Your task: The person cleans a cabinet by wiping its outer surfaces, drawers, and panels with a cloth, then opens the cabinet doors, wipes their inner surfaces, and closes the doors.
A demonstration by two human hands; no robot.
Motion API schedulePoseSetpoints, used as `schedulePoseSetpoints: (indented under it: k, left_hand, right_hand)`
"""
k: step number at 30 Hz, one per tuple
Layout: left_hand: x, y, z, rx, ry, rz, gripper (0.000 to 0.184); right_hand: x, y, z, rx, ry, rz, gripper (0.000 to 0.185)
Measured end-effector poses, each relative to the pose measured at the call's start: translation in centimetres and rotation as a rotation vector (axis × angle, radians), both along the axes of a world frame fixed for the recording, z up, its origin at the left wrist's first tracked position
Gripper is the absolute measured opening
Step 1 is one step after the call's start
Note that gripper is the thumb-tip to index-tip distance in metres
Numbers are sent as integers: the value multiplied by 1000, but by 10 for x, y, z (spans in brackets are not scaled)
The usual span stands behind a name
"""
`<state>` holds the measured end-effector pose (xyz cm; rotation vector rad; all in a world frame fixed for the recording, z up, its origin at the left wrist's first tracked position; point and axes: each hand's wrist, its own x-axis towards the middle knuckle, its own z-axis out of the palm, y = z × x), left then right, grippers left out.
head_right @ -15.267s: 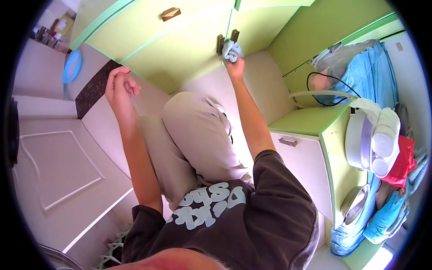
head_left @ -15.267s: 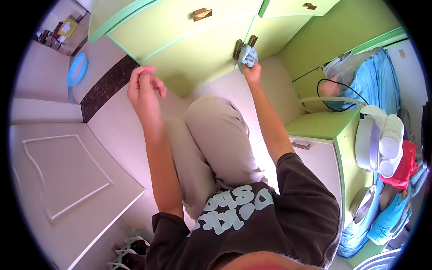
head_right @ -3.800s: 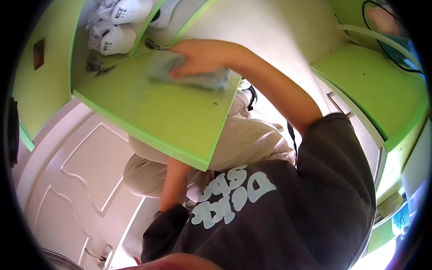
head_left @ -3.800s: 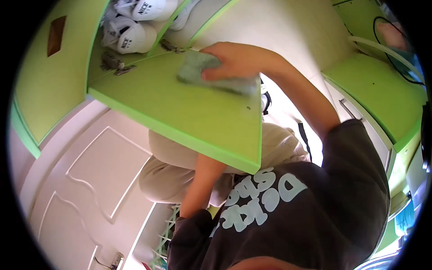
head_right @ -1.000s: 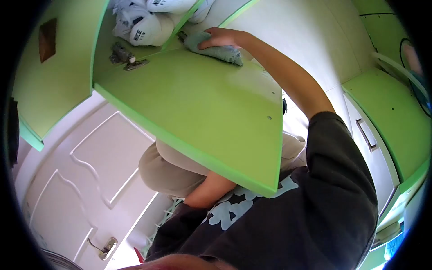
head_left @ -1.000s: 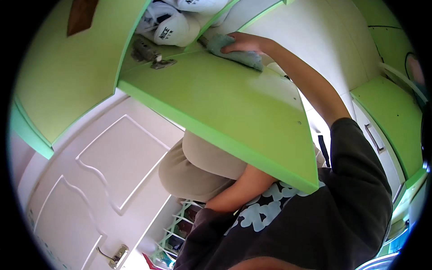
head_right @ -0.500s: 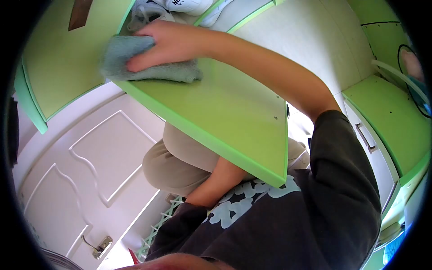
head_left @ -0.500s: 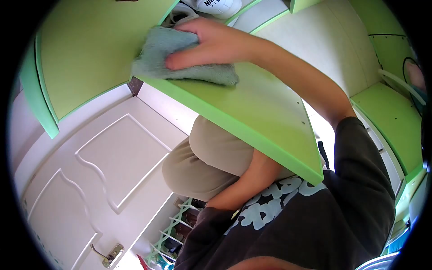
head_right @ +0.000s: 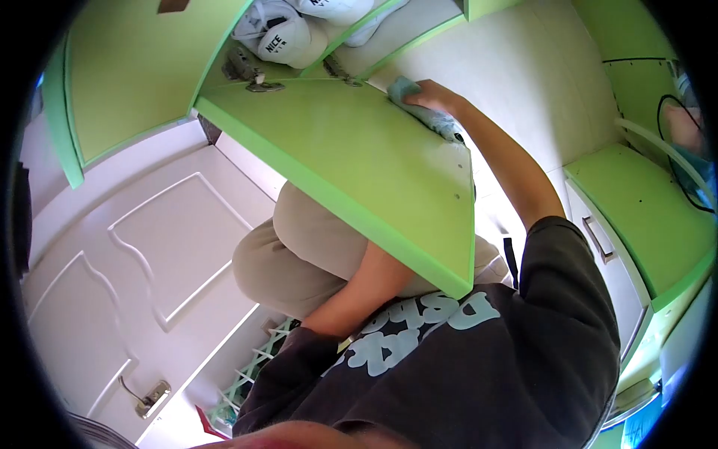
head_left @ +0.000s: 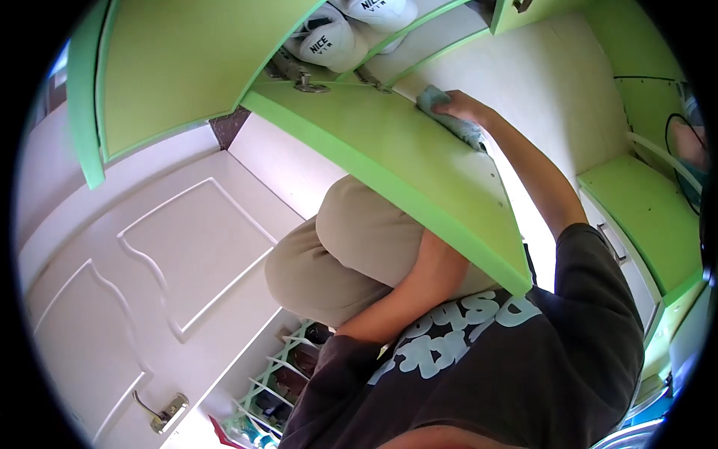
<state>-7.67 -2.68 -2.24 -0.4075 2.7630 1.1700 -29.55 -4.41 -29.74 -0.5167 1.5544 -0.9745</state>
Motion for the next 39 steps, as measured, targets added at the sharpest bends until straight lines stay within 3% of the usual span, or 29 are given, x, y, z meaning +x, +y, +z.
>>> schedulePoseSetpoints:
  k: [2,4,6,8,10,12,15,19,24,25,28,30,32,33,36,39]
  left_hand:
    - [-8,-1,0,-78,38,-23,21]
    - [-13,-3,-2,-154,74,-9,20]
    - [-17,-4,-8,-301,169,-28,19]
    - [-16,0,-20,-414,135,-4,18]
    - [-16,4,-35,-523,101,9,18]
    - [-15,6,-42,-578,-23,-69,14]
    - [-18,3,-43,-612,-83,-97,12]
    - [-18,-8,-38,-571,-150,-105,11]
    - [-19,-6,-17,-501,-45,-84,14]
    - [-17,-12,-45,-487,-109,-110,14]
    - [-19,-13,-47,-449,-108,-96,14]
    - [-18,-11,-52,-458,-49,-70,14]
    - [-13,-5,-63,-470,8,-43,14]
    - [-9,0,-74,-644,141,-18,14]
    - [-16,-10,-40,-447,20,-152,11]
    - [-18,-7,-40,-509,-68,-150,12]
  right_hand:
    - [2,4,-7,-5,40,-50,53]
    - [-1,10,60,-66,90,-7,51]
    - [-2,12,132,-217,-50,-177,40]
    - [-2,19,205,-413,53,-183,29]
    - [4,22,269,-881,254,-163,27]
    - [5,5,338,-1106,742,68,31]
    - [30,-38,385,-1163,1313,206,39]
    - [33,-118,386,-1172,1571,517,25]
    - [40,-117,400,-1107,1545,657,17]
    - [41,-108,375,-1037,1481,668,18]
    - [32,-66,389,-774,1324,737,22]
    - [24,-20,350,-964,1236,582,39]
    - [36,41,378,-757,1122,661,37]
    - [41,69,386,-695,1039,630,36]
    - [48,143,390,-533,729,452,32]
    - [57,175,382,-382,751,409,32]
